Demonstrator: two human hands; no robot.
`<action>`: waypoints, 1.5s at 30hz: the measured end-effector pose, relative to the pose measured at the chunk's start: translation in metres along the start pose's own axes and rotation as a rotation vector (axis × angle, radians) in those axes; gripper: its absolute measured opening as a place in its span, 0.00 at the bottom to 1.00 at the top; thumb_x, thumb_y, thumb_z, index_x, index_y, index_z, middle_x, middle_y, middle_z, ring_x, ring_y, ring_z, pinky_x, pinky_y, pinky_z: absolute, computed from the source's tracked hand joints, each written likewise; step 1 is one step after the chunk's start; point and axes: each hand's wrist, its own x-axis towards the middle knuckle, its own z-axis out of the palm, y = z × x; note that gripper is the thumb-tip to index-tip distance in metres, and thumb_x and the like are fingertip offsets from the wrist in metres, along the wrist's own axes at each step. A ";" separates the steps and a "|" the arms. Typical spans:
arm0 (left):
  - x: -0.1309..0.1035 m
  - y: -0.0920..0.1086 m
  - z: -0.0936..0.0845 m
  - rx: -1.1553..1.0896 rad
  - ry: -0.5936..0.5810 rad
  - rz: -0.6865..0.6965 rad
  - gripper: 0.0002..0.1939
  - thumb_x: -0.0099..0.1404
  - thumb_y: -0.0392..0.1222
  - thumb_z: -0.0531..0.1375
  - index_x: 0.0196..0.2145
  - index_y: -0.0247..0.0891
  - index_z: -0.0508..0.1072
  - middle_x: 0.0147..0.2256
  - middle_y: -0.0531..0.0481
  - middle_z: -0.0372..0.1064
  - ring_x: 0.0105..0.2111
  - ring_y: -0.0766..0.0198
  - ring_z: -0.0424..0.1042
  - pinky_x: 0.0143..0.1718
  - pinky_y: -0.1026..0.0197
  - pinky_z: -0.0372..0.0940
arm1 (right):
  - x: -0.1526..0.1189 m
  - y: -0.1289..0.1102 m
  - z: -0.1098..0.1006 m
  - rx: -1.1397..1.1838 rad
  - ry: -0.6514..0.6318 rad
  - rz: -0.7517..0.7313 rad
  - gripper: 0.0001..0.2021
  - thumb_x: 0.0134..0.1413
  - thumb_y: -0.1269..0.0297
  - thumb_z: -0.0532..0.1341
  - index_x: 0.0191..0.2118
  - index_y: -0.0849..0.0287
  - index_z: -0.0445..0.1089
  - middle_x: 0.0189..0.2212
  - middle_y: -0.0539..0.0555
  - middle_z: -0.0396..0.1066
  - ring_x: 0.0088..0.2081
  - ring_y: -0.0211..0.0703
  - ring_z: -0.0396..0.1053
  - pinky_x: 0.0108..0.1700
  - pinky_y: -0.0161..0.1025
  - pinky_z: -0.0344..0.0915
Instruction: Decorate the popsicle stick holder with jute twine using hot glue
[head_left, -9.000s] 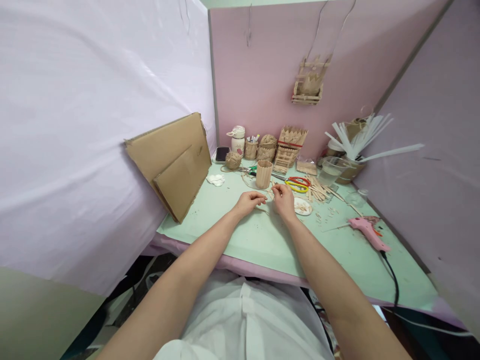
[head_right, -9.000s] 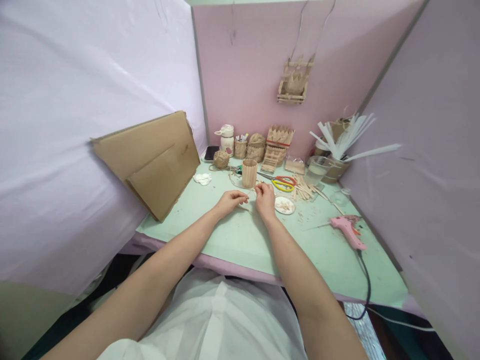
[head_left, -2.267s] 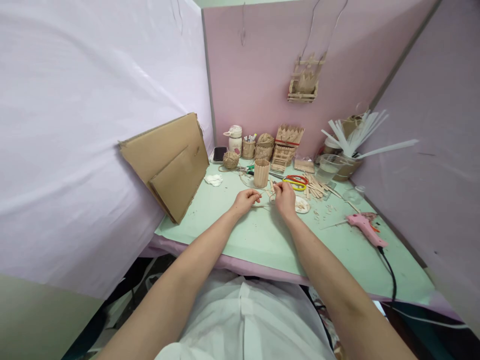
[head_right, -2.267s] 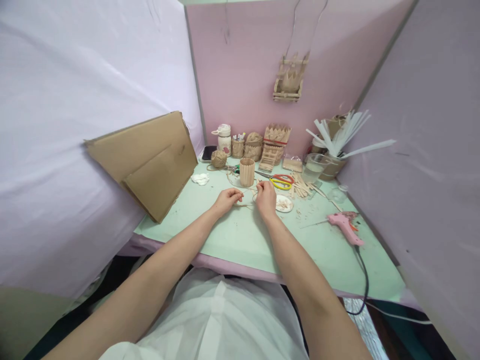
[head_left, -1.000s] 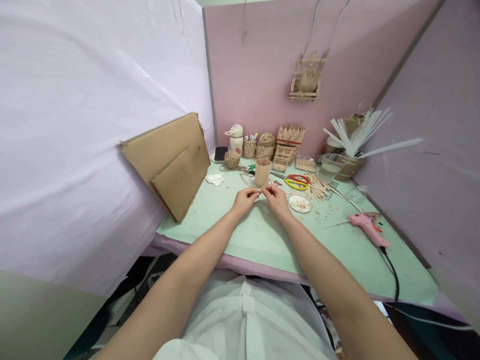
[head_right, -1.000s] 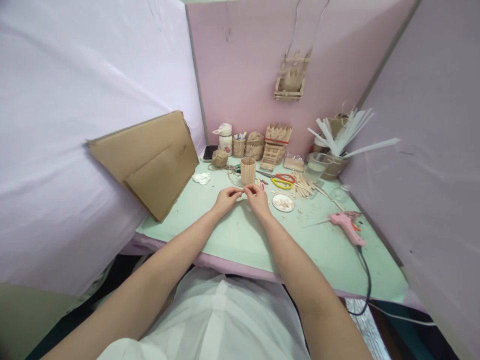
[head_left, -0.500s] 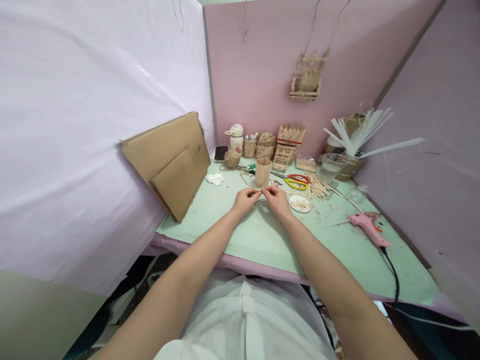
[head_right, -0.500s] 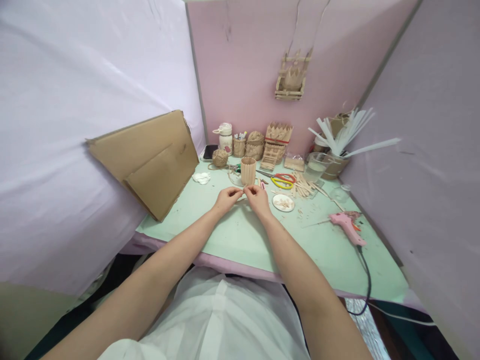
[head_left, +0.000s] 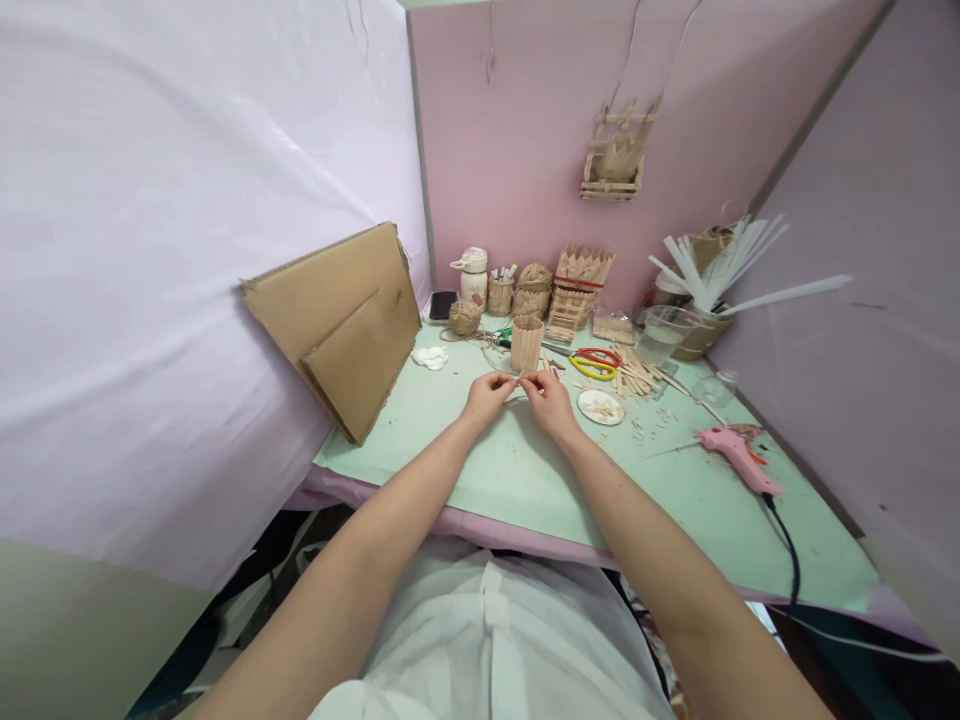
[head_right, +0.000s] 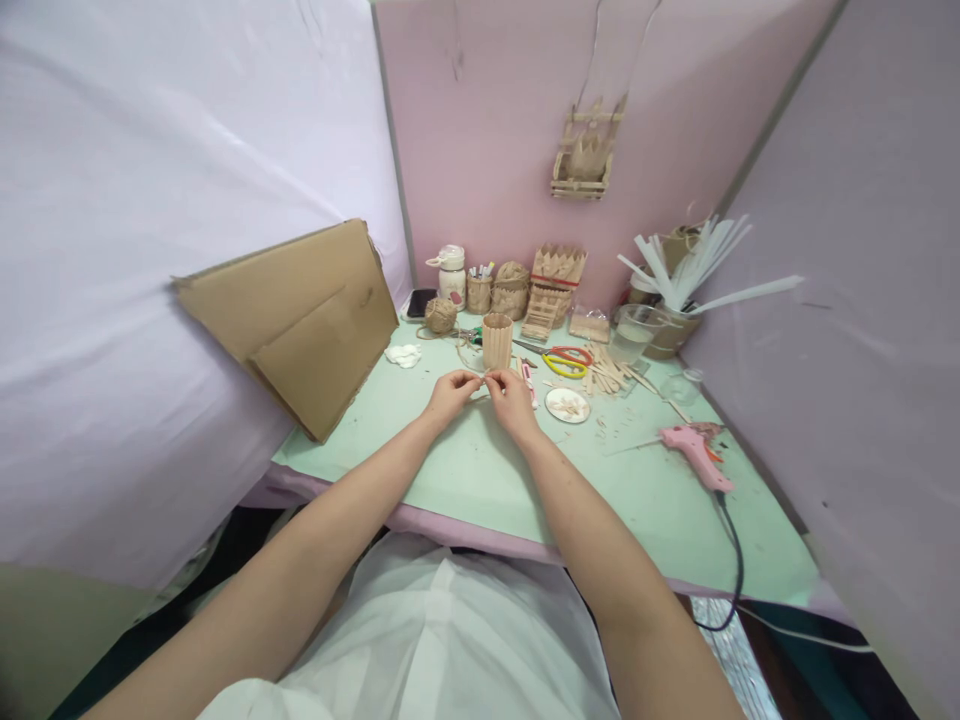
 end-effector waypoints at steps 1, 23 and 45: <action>0.000 0.001 0.000 -0.009 -0.001 -0.006 0.13 0.51 0.47 0.62 0.27 0.33 0.73 0.26 0.51 0.68 0.27 0.68 0.63 0.32 0.64 0.58 | 0.000 0.000 0.000 -0.002 0.001 -0.001 0.12 0.53 0.57 0.54 0.32 0.59 0.71 0.32 0.56 0.72 0.35 0.45 0.66 0.39 0.42 0.61; -0.002 0.003 -0.001 -0.098 -0.026 -0.003 0.15 0.50 0.49 0.65 0.29 0.34 0.76 0.28 0.48 0.72 0.29 0.66 0.66 0.35 0.61 0.62 | -0.001 -0.001 -0.001 0.003 0.049 0.017 0.09 0.48 0.61 0.56 0.30 0.58 0.72 0.30 0.54 0.72 0.31 0.42 0.66 0.39 0.41 0.63; -0.006 0.008 0.002 -0.111 -0.027 -0.080 0.12 0.49 0.46 0.65 0.27 0.33 0.75 0.25 0.51 0.70 0.26 0.68 0.65 0.30 0.64 0.59 | -0.004 0.000 0.001 -0.161 0.102 -0.051 0.08 0.48 0.62 0.56 0.22 0.57 0.66 0.23 0.52 0.67 0.29 0.42 0.63 0.38 0.40 0.60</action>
